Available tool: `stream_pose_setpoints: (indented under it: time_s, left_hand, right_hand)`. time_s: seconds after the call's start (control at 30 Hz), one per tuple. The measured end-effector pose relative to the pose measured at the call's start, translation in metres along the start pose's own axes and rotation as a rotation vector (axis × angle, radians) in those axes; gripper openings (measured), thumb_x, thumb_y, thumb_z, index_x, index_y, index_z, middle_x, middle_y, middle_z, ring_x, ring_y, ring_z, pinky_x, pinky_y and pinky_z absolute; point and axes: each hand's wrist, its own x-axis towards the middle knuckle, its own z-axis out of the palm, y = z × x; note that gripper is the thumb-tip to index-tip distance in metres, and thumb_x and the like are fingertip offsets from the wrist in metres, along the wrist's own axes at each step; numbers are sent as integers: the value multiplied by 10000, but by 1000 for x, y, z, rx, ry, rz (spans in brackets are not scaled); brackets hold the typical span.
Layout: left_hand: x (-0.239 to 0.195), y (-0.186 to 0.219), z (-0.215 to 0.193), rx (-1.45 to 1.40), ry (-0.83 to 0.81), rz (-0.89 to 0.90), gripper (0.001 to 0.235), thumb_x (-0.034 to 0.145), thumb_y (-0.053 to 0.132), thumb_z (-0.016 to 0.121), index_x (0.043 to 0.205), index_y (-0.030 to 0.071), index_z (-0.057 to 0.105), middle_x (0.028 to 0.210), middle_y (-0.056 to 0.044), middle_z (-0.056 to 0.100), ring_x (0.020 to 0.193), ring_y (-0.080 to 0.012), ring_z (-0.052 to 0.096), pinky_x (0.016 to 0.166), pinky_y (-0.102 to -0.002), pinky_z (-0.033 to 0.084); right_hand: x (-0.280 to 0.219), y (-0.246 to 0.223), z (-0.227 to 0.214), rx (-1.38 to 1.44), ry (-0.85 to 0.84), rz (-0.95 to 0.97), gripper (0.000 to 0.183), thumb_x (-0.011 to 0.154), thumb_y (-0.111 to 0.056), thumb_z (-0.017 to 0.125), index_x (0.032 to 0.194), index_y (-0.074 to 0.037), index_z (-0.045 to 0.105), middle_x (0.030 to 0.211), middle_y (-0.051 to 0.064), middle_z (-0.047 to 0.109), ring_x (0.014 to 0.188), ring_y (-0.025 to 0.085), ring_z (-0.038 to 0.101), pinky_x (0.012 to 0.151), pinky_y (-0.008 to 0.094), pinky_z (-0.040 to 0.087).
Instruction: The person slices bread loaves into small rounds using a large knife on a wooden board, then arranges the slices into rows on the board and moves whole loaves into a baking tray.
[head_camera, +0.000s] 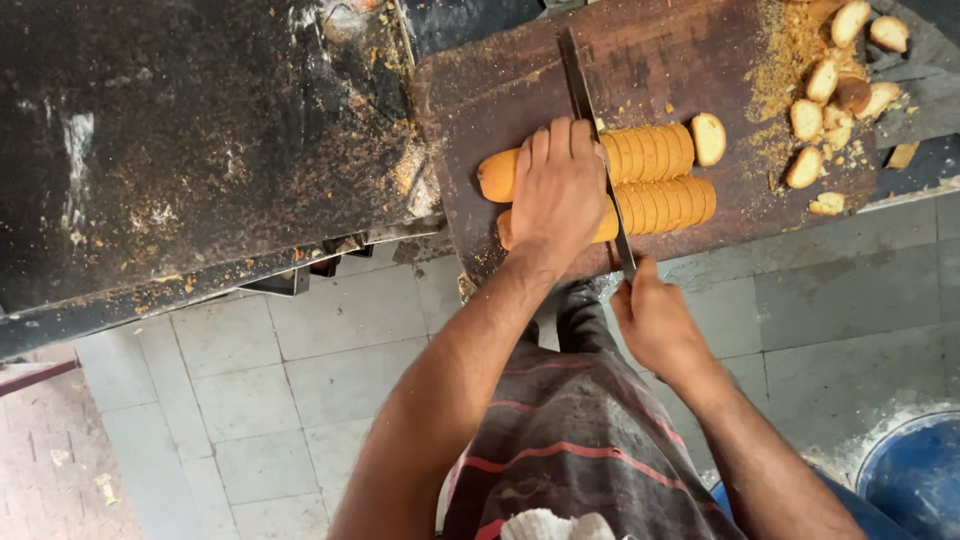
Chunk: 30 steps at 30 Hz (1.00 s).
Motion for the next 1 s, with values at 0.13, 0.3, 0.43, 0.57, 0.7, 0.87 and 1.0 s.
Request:
stream_pose_setpoints:
  time_s: [0.13,0.3,0.43,0.57,0.7,0.87,1.0]
  left_hand:
    - [1,0,0,-15,12,8,207,978,196,554,1119,45,565,1093,-128,576,1067,-318,561,992,-464,442]
    - [4,2,-2,28,41,40,217,979,203,555,1124,41,561,1088,-133,571,1068,-325,559,994,-474,434]
    - [-5,2,-2,-20,-2,19,228,984,202,559,1143,39,565,1115,-134,573,1083,-327,559,1005,-468,437]
    - [-2,-3,-2,-45,17,42,275,977,179,563,1200,18,573,1149,-137,571,1092,-324,556,994,-460,445]
    - [-2,-9,-5,-65,28,106,376,927,159,570,1261,-14,566,1196,-142,568,1126,-317,557,1009,-434,461]
    - [-6,-12,-11,-59,-1,70,295,977,204,576,1199,10,568,1180,-140,570,1113,-326,553,997,-457,440]
    - [-4,-11,-14,-77,-15,39,297,980,213,574,1195,11,554,1170,-139,573,1108,-330,553,998,-461,431]
  right_hand:
    - [-41,-16,-12,-3,-75,130,307,976,-186,571,1095,50,414,769,350,663,774,568,642,678,642,491]
    - [-17,-45,-13,17,-8,47,351,963,-158,555,1134,96,382,724,361,644,728,571,641,658,632,506]
    - [1,-43,-24,37,67,-42,261,998,-169,580,1007,51,440,751,329,651,748,561,638,640,615,497]
    - [-20,-42,-32,141,46,90,260,995,-205,582,964,27,467,702,285,652,691,508,680,590,587,497]
    - [-39,-51,-32,123,85,72,210,1025,-194,574,975,2,520,694,286,649,726,515,657,591,580,481]
    - [-25,-58,-42,113,204,-37,177,1018,-151,545,946,11,553,707,288,647,706,502,671,599,559,507]
    - [-22,-52,-41,45,192,-120,215,1018,-139,562,913,44,524,714,316,633,704,542,634,588,596,475]
